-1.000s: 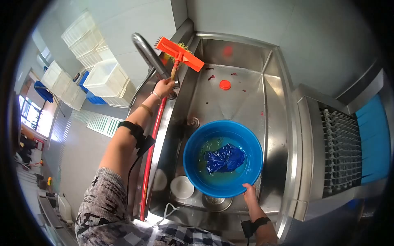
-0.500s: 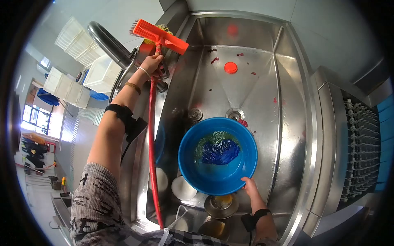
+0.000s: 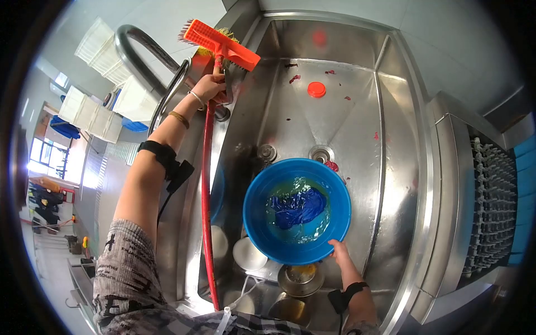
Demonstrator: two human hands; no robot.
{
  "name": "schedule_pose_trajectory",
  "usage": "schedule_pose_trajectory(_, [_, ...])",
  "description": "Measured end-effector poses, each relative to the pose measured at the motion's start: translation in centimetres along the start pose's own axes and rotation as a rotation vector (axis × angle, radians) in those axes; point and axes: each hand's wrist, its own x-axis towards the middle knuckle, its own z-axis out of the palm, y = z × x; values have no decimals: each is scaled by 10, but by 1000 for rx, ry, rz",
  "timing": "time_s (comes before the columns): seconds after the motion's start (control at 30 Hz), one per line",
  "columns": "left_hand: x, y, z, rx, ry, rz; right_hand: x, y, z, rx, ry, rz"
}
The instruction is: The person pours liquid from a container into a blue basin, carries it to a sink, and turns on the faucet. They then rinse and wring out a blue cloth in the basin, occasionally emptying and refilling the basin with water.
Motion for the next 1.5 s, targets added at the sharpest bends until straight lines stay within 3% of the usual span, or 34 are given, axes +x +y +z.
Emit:
schedule_pose_trajectory(0.1, [-24,20,0,-88,-125,3,1,1,5,27,52,-52])
schedule_pose_trajectory(0.17, [-24,24,10,280,-55,55,1,-1,4,-31,70,-73])
schedule_pose_trajectory(0.23, [-22,23,8,321,-91,46,-1,-2,5,-9,72,-57])
schedule_pose_trajectory(0.33, [-29,15,5,165,-113,50,2,-1,-5,-49,11,24])
schedule_pose_trajectory(0.4, [-45,2,-5,-435,-189,56,0,-1,-8,-111,-52,90])
schedule_pose_trajectory(0.43, [-67,13,-19,-492,-208,16,-8,-7,-4,-116,-67,76])
schedule_pose_trajectory(0.5, [-109,6,-36,-638,-62,163,-27,-18,5,-148,-23,51])
schedule_pose_trajectory(0.53, [-139,27,-40,-496,30,96,-35,-22,7,-182,33,41])
schedule_pose_trajectory(0.6, [-184,23,-40,-539,126,-31,-22,-12,2,-287,156,-297])
schedule_pose_trajectory(0.67, [-230,12,-29,-632,179,-15,-2,-4,-7,-791,612,-617])
schedule_pose_trajectory(0.8, [-319,29,22,-677,98,-169,-33,-66,37,-968,420,-1003])
schedule_pose_trajectory(0.9, [-368,8,78,-828,-168,-430,-29,-81,77,-1224,134,-868])
schedule_pose_trajectory(0.97, [-397,-12,117,-979,-187,-620,-12,-75,100,-1306,35,-799])
schedule_pose_trajectory(1.03, [-417,-23,135,-1052,-301,-745,8,-70,120,-1591,-191,-694])
schedule_pose_trajectory(1.1, [-436,-38,146,-1014,-387,-812,36,-71,133,-1681,-130,-815])
schedule_pose_trajectory(1.13, [-443,-41,149,-1042,-384,-812,50,-72,139,-1776,-75,-938])
schedule_pose_trajectory(1.17, [-447,-43,151,-1074,-380,-814,64,-73,145,-1773,-77,-934])
schedule_pose_trajectory(1.23, [-451,-52,154,-1081,-385,-843,84,-76,152,-1826,170,-939])
schedule_pose_trajectory(1.27, [-452,-55,155,-1089,-391,-866,87,-73,153,-1900,137,-794])
schedule_pose_trajectory(1.3, [-452,-57,157,-1097,-396,-876,87,-71,154,-1908,132,-782])
schedule_pose_trajectory(1.37, [-450,-61,161,-1063,-393,-872,81,-66,152,-2156,-229,-454])
schedule_pose_trajectory(1.43, [-438,-52,167,-1057,-403,-882,69,-62,142,-2107,-189,-515])
schedule_pose_trajectory(1.5, [-427,-42,179,-789,-655,-673,65,-68,129,-1677,-99,-408])
